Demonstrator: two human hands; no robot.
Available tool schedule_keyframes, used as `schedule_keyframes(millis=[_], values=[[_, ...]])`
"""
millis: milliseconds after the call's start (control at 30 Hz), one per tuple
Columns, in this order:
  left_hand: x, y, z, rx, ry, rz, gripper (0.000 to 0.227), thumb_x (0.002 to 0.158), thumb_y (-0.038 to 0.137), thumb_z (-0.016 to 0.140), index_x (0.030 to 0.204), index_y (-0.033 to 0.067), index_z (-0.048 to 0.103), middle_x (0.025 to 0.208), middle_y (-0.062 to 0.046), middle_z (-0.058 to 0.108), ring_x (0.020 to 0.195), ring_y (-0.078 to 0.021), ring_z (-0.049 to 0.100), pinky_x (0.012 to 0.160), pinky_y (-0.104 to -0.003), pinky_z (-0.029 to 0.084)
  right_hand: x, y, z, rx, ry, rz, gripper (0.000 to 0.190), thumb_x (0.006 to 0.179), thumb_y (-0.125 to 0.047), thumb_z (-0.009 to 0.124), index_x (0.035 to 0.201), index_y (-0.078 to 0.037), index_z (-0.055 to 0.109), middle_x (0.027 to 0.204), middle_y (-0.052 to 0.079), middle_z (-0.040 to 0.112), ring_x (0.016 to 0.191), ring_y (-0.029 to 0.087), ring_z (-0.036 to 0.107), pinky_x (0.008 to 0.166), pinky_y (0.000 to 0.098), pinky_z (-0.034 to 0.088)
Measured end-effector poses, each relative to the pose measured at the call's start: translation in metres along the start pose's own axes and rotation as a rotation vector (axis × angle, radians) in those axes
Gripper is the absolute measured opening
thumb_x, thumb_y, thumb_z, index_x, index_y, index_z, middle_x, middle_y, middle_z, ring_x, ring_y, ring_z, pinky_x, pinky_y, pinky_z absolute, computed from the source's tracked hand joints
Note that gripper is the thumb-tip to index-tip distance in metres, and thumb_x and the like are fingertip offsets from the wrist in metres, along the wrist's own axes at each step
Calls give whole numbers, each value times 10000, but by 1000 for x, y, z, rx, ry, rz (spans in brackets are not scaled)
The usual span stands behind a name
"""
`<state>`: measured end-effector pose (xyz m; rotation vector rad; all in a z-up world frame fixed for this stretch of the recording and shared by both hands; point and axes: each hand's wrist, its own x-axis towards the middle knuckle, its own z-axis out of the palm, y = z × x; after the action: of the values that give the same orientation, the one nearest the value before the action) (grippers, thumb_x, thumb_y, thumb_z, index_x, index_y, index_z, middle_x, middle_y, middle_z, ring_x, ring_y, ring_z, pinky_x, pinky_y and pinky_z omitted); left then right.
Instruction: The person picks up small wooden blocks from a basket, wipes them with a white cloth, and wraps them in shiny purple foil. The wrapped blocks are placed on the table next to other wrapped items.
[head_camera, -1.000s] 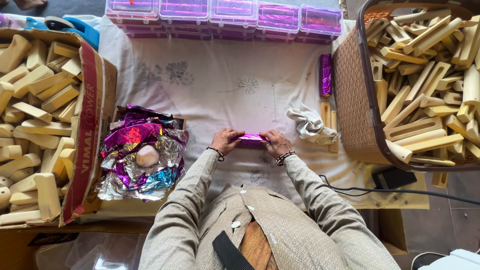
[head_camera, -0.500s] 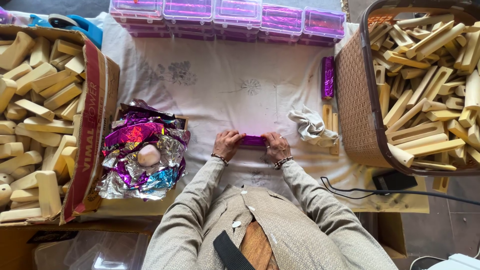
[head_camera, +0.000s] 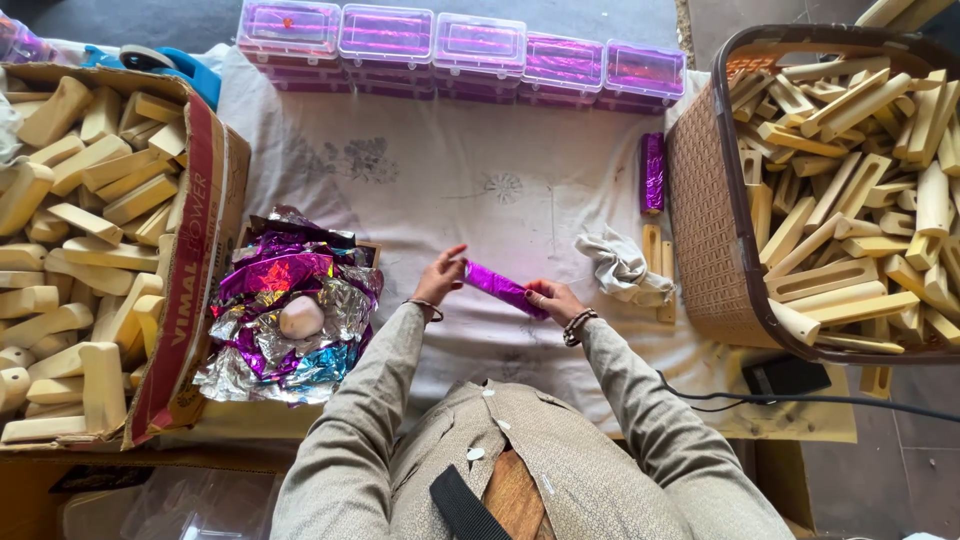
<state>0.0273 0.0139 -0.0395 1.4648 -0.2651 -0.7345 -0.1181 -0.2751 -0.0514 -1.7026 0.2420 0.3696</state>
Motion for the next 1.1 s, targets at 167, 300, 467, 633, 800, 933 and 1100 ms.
schedule_keyframes(millis=[167, 300, 467, 633, 800, 933, 1100], values=[[-14, -16, 27, -596, -133, -41, 642, 903, 84, 740, 1482, 213, 494, 1158, -8, 707, 1063, -168, 691, 946, -424, 598, -13, -8, 13, 624, -78, 217, 346, 997, -285, 654, 1251, -53, 618, 1007, 69, 709, 821, 182, 722, 655, 364, 636], [-20, -26, 55, -660, -165, -96, 427, 931, 38, 733, 1325, 108, 584, 1191, -45, 714, 1119, -209, 713, 1002, -458, 594, -20, -22, 25, 731, -132, 256, 332, 1045, -299, 597, 1279, -67, 638, 1006, 95, 712, 800, 182, 723, 631, 344, 611], [-24, -13, 72, -615, -19, -85, 380, 935, 79, 734, 1288, 112, 599, 1167, -55, 715, 1060, -216, 721, 958, -439, 608, -27, -47, 39, 470, -9, -4, 393, 1018, -188, 560, 1400, -97, 565, 1108, 31, 698, 932, 125, 675, 804, 307, 591], [-19, -3, 81, -568, 138, -120, 393, 913, 100, 746, 1267, 113, 575, 1133, -43, 712, 1005, -220, 726, 885, -407, 641, -49, -92, 61, 4, 189, -292, 446, 1038, -113, 496, 1471, -99, 599, 1248, 49, 728, 1130, 164, 674, 992, 289, 543], [-29, 22, 87, -496, 322, -149, 476, 854, 121, 804, 1256, 77, 553, 1087, -79, 713, 895, -213, 749, 759, -375, 646, -76, -142, 77, -697, 414, -382, 728, 816, -283, 776, 1460, -106, 486, 1247, 151, 650, 1063, 325, 650, 888, 439, 540], [-5, -39, 70, -450, 306, -81, 457, 886, 102, 842, 1260, -3, 603, 1080, -109, 709, 871, -211, 720, 713, -349, 585, -78, -134, 77, -866, 456, -355, 726, 843, -323, 789, 1486, -160, 496, 1155, 73, 694, 1027, 303, 656, 870, 429, 553], [-11, 5, 43, -795, 239, 11, 429, 823, 37, 781, 1182, 91, 553, 995, -45, 682, 894, -218, 721, 794, -354, 614, -81, -126, 62, -799, 297, -253, 654, 873, -258, 781, 1471, -202, 521, 1108, 101, 665, 981, 295, 665, 845, 429, 550]])
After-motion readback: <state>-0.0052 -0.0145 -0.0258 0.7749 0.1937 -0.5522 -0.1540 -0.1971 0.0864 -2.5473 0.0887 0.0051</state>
